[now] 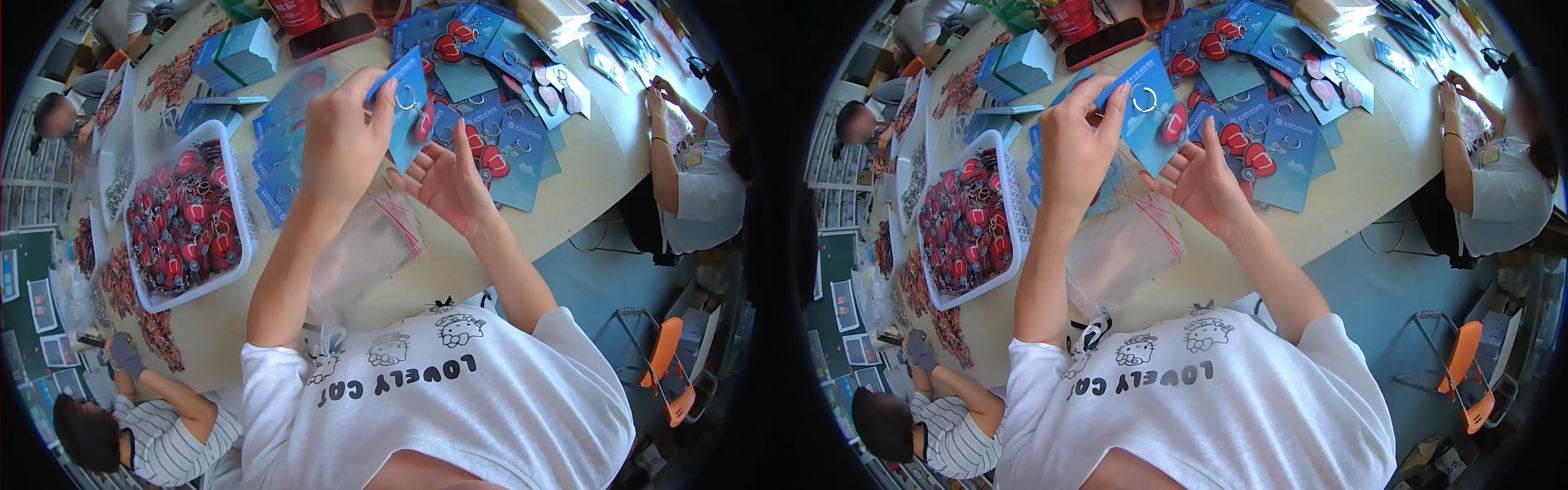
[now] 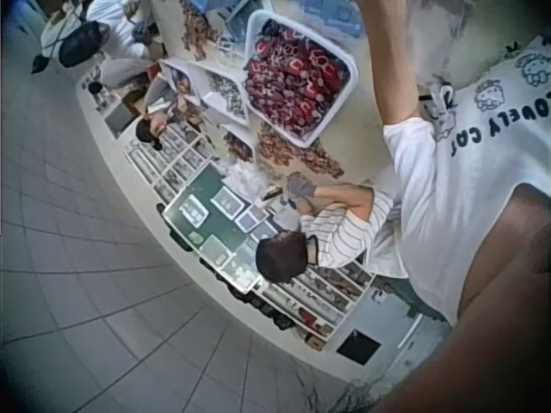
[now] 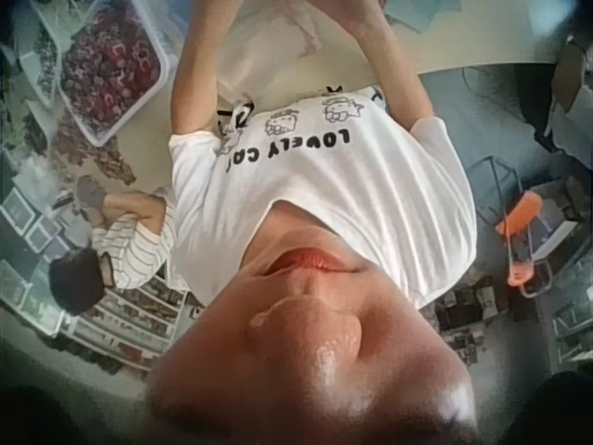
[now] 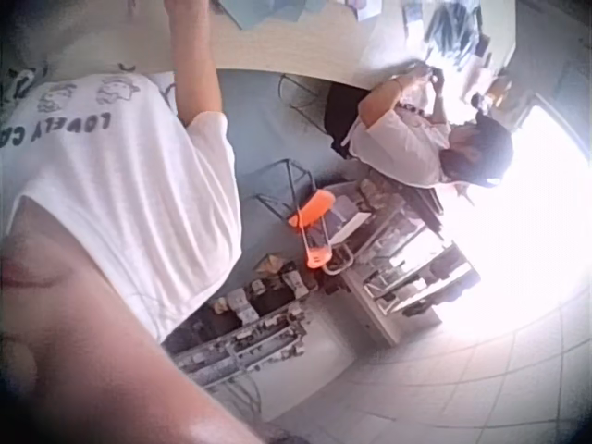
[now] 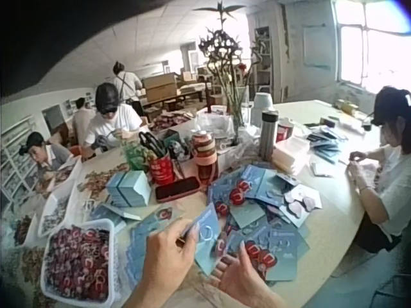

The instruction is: The person repeatedly picks up heart-shaped keychains attached to blue cards and places them into small clear plastic bags. The person handles the items one by one, opening the bags and inserting the keychains before setting the packaged items aside on the table.

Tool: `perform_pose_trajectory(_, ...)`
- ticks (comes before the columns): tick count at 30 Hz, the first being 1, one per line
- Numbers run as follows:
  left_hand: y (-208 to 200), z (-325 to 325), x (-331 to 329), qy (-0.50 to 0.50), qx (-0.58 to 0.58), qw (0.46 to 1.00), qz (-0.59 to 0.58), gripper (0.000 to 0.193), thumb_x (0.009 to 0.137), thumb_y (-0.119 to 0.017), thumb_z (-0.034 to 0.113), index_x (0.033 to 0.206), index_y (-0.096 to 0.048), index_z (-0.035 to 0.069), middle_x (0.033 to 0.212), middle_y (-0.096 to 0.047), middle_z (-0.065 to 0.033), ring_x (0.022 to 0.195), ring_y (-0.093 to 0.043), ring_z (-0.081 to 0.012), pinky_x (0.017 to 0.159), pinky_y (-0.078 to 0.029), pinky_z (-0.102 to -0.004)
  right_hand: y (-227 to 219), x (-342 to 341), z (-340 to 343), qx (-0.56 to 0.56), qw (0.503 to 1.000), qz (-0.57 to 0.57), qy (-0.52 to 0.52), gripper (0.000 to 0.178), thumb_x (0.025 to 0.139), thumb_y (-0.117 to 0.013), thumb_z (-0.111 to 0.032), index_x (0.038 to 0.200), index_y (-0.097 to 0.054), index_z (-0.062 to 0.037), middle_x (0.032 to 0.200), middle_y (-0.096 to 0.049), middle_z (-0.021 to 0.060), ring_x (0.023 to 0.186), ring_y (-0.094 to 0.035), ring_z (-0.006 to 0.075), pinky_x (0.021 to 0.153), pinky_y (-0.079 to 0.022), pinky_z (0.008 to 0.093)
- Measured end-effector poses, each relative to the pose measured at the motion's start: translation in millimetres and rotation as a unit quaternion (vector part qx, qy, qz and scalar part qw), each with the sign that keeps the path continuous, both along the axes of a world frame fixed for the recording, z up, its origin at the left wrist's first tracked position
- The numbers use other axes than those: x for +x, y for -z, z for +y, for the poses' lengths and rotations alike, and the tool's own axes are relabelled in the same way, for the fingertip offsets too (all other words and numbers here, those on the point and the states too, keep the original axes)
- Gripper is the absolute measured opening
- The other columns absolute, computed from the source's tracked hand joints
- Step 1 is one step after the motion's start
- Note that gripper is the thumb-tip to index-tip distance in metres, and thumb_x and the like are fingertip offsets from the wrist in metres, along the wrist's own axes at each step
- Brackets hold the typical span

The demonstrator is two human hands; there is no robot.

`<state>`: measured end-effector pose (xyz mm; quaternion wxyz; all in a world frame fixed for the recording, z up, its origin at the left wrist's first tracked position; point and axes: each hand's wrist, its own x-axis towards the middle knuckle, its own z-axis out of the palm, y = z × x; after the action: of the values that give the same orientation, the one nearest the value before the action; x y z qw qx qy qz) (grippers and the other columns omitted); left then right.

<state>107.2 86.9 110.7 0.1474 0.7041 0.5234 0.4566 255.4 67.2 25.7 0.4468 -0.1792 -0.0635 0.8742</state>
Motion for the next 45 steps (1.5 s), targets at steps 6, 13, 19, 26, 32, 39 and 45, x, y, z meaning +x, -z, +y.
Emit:
perform_pose_trajectory(6, 21.6, -4.1, -20.6, -0.009, -0.031, 0.995, -0.097, 0.017, 0.093, -0.059, 0.014, 0.09, -0.063, -0.003, 0.06, -0.06, -0.0063, 0.055, -0.059, -0.0069, 0.05, -0.044, -0.0259, 8.1, -6.7, -7.4, 0.131, 0.933, -0.295, 0.157, 0.056, 0.087, -0.07, -0.023, 0.131, -0.041, -0.0034, 0.11, -0.059, 0.0067, 0.096, -0.056, 0.0092, 0.084, -0.049, 0.0278)
perform_pose_trajectory(13, 31.9, -10.9, -33.8, 0.011, -0.094, 0.958, -0.27, 0.022, 0.094, -0.058, 0.016, 0.094, -0.064, -0.005, 0.074, -0.066, -0.0039, 0.06, -0.061, -0.0075, 0.055, -0.048, -0.0217, -4.6, -9.8, -0.2, 0.209, 0.849, -0.441, 0.202, 0.048, 0.085, -0.072, -0.015, 0.125, -0.049, -0.0007, 0.087, -0.065, 0.0026, 0.072, -0.057, 0.0048, 0.056, -0.041, 0.0187)
perform_pose_trajectory(19, 30.5, -22.0, -39.8, -0.018, -0.118, 0.965, -0.233, 0.022, 0.095, -0.058, 0.016, 0.096, -0.063, -0.005, 0.074, -0.066, -0.0057, 0.061, -0.062, -0.0087, 0.056, -0.05, -0.023, -11.8, 4.1, 5.9, 0.36, 0.646, -0.617, 0.267, 0.026, 0.083, -0.073, -0.013, 0.106, -0.066, -0.004, 0.094, -0.067, 0.0062, 0.077, -0.063, 0.0102, 0.061, -0.049, 0.0222)
perform_pose_trajectory(26, 35.0, -22.4, -45.8, 0.036, -0.15, 0.91, -0.386, 0.021, 0.095, -0.058, 0.018, 0.099, -0.063, -0.002, 0.08, -0.067, -0.0071, 0.066, -0.064, -0.0113, 0.06, -0.055, -0.0255, -15.1, 14.8, 8.2, 0.532, 0.488, -0.578, 0.381, 0.021, 0.069, -0.066, 0.008, 0.083, -0.073, -0.0067, 0.113, -0.064, 0.007, 0.102, -0.061, 0.0208, 0.08, -0.049, 0.0327)
perform_pose_trajectory(32, 36.1, -35.0, -48.6, 0.003, -0.13, 0.914, -0.385, 0.02, 0.095, -0.057, 0.017, 0.101, -0.063, -0.001, 0.087, -0.068, -0.0071, 0.073, -0.066, -0.0113, 0.064, -0.057, -0.027, -14.2, -5.1, -8.6, 0.453, 0.628, -0.566, 0.284, 0.02, 0.07, -0.069, 0.003, 0.087, -0.073, -0.0074, 0.114, -0.063, 0.0115, 0.105, -0.059, 0.0233, 0.087, -0.047, 0.0341)
perform_pose_trajectory(39, 46.1, -53.1, -52.0, -0.011, -0.112, 0.935, -0.336, 0.022, 0.095, -0.058, 0.019, 0.104, -0.062, -0.001, 0.086, -0.068, -0.0057, 0.071, -0.064, -0.0106, 0.062, -0.054, -0.0258, 1.4, -19.3, -4.6, 0.171, 0.92, -0.347, 0.07, 0.043, 0.091, -0.065, -0.025, 0.121, -0.051, 0.0019, 0.103, -0.063, 0.0056, 0.091, -0.059, 0.0093, 0.082, -0.044, 0.0227)
perform_pose_trajectory(45, 65.1, -94.7, -63.2, -0.072, -0.152, 0.984, -0.064, 0.038, 0.083, -0.072, 0.03, 0.104, -0.056, 0.003, 0.079, -0.061, -0.0044, 0.067, -0.059, -0.0191, 0.06, -0.047, -0.0312, 16.4, -2.6, -10.4, 0.251, 0.851, -0.436, 0.152, 0.023, 0.094, -0.06, -0.028, 0.104, -0.066, -0.008, 0.089, -0.063, -0.0068, 0.071, -0.048, 0.0005, 0.06, -0.032, 0.0172)
